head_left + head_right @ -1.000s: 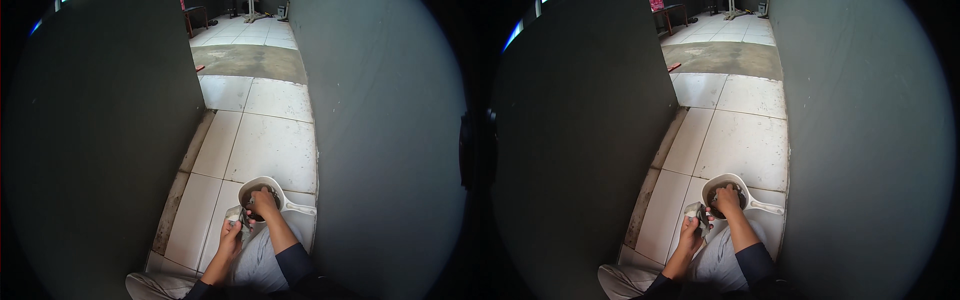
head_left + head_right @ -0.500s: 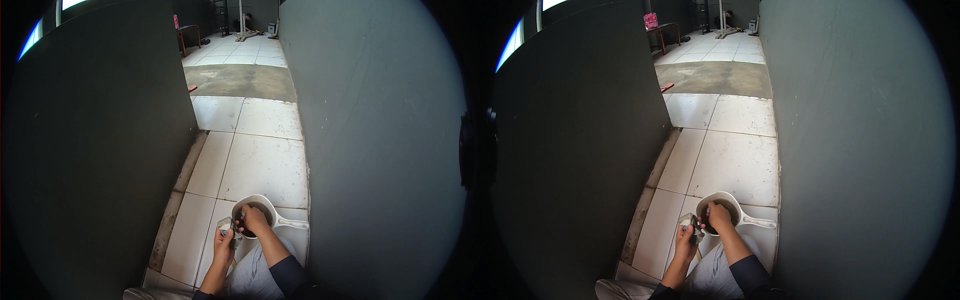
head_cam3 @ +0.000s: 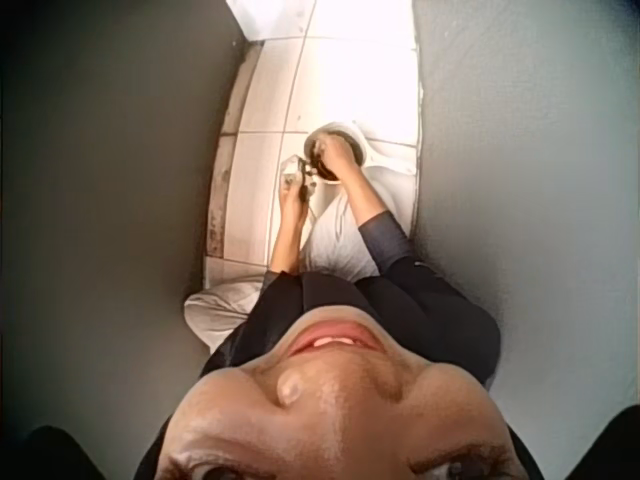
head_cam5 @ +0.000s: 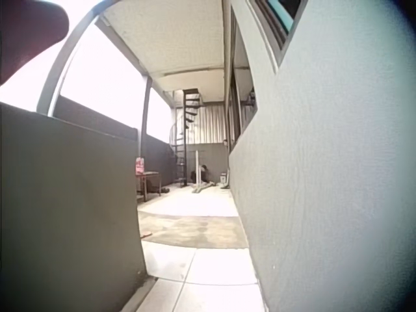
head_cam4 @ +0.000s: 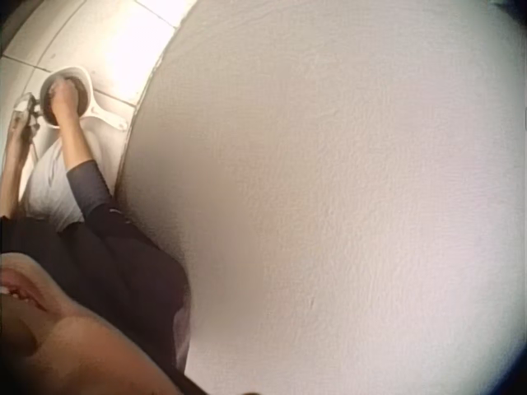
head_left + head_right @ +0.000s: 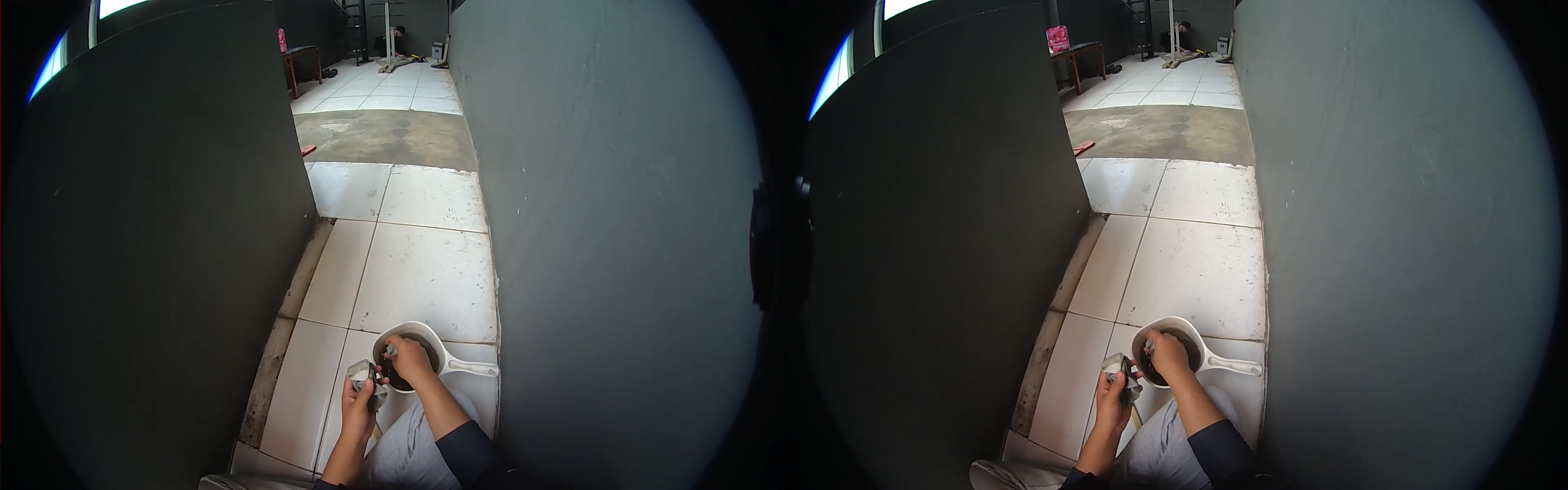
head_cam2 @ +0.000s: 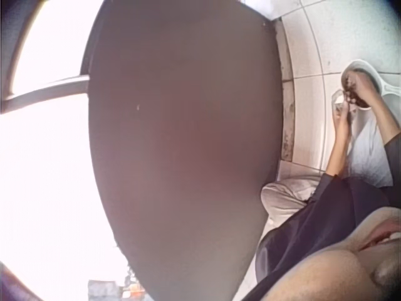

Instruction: The person applies grout to tile joints using a cloth and a small wooden tool. They press the material into the gaps between the tiles and wipe away the excess with a cloth and water from a bucket.

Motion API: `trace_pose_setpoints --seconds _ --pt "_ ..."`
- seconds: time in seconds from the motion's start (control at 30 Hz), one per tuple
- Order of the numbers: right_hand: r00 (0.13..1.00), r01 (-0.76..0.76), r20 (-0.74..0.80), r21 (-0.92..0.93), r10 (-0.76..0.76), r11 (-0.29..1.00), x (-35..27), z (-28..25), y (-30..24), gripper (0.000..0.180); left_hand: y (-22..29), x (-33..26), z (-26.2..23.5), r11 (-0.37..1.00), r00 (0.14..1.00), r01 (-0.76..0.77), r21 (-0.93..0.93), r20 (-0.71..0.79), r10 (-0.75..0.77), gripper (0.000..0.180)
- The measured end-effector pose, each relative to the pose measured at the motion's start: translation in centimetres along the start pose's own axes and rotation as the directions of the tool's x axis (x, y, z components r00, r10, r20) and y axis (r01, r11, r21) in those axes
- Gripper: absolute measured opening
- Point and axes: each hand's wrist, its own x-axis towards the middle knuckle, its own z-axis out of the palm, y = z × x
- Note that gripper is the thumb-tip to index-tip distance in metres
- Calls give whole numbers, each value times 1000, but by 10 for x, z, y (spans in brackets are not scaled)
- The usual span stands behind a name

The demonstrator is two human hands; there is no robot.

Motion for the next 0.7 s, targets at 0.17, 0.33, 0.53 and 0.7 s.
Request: trace_pose_setpoints --seconds 0.17,0.33,0.53,0.7 --pt "996 -60 -67 50 63 997 0 -15 -14 32 0 -1 -3 1000 999 -2 1 -33 2 36" --pt "975 -28 -216 95 48 995 3 -11 -11 44 0 -1 -2 1000 999 0 -11 -38 0 36" --pt "944 -49 -313 187 107 981 6 -10 -11 45 4 -3 -4 1000 997 -5 0 -72 5 35" --pt "942 -64 -308 226 134 972 10 -8 -13 44 12 -14 -27 988 992 -5 153 -124 24 35"
